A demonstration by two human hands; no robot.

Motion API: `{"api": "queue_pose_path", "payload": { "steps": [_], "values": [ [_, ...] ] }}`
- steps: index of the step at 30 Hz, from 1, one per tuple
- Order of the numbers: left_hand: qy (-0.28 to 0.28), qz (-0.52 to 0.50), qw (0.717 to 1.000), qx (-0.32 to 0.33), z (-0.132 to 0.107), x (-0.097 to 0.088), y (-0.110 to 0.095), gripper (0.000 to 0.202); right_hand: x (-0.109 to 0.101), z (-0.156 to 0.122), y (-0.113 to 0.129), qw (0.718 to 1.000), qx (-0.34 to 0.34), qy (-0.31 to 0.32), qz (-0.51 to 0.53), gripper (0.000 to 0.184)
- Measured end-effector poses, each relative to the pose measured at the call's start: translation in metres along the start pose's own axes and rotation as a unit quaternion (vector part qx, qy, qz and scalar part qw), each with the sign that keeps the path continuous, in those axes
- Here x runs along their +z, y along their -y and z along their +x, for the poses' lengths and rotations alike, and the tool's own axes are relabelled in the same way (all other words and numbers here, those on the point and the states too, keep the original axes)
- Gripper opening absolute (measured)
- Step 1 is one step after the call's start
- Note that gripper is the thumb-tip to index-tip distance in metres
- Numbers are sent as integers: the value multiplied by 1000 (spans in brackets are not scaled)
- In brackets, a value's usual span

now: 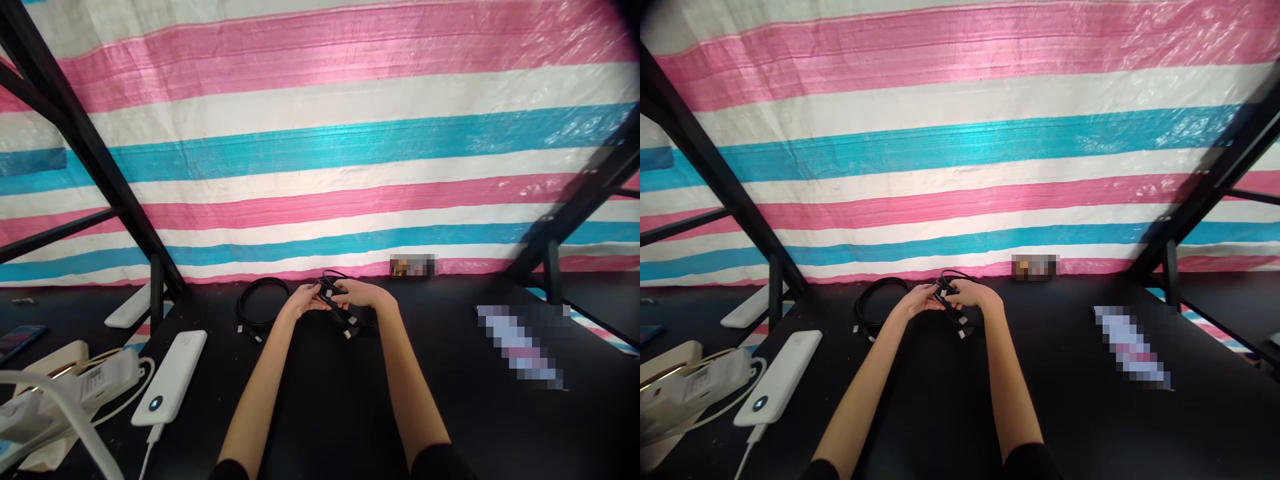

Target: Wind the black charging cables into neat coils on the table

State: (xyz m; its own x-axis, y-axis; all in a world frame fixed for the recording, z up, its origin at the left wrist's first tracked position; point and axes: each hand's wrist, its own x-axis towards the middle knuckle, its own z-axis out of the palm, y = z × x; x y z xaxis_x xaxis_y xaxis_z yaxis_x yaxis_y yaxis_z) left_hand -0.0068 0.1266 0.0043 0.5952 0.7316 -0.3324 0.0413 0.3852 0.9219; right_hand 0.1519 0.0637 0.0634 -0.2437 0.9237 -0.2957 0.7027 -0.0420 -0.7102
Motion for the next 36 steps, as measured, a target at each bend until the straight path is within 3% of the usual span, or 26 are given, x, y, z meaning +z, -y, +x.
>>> {"api": "queue_pose_path", "payload": {
  "steps": [2, 5, 8, 11, 14, 18, 27, 32, 36],
  "values": [
    [3, -27, 1000, 0, 1, 3, 2, 15, 0, -2, 3, 1000, -10, 2, -3, 14],
    [13, -60, 998, -13, 2, 8, 6, 8, 3, -3, 6, 998, 32, 14, -58, 18],
    [29, -97, 994, -28, 3, 12, 5, 20, 5, -4, 8, 991, 74, 10, -109, 21],
    [29, -132, 991, -21, 2, 14, 0, 38, 2, -8, 11, 989, 74, -6, -129, 16],
    [29, -141, 990, 1, 0, 18, -4, 40, -1, -11, 12, 987, 64, -15, -146, 13],
    [23, -112, 993, 26, 0, 25, -2, 14, 1, -7, 11, 982, 67, -23, -177, 8],
    [-65, 80, 994, 45, -4, 28, 2, 13, 8, -6, 22, 979, 99, 6, -178, 26],
    [-174, 242, 951, 76, -15, 23, -7, 58, 4, -10, 21, 979, 123, 5, -163, 27],
    [-224, 451, 859, 94, -22, 13, -15, 53, 3, -12, 22, 975, 142, 6, -171, 28]
  ]
}}
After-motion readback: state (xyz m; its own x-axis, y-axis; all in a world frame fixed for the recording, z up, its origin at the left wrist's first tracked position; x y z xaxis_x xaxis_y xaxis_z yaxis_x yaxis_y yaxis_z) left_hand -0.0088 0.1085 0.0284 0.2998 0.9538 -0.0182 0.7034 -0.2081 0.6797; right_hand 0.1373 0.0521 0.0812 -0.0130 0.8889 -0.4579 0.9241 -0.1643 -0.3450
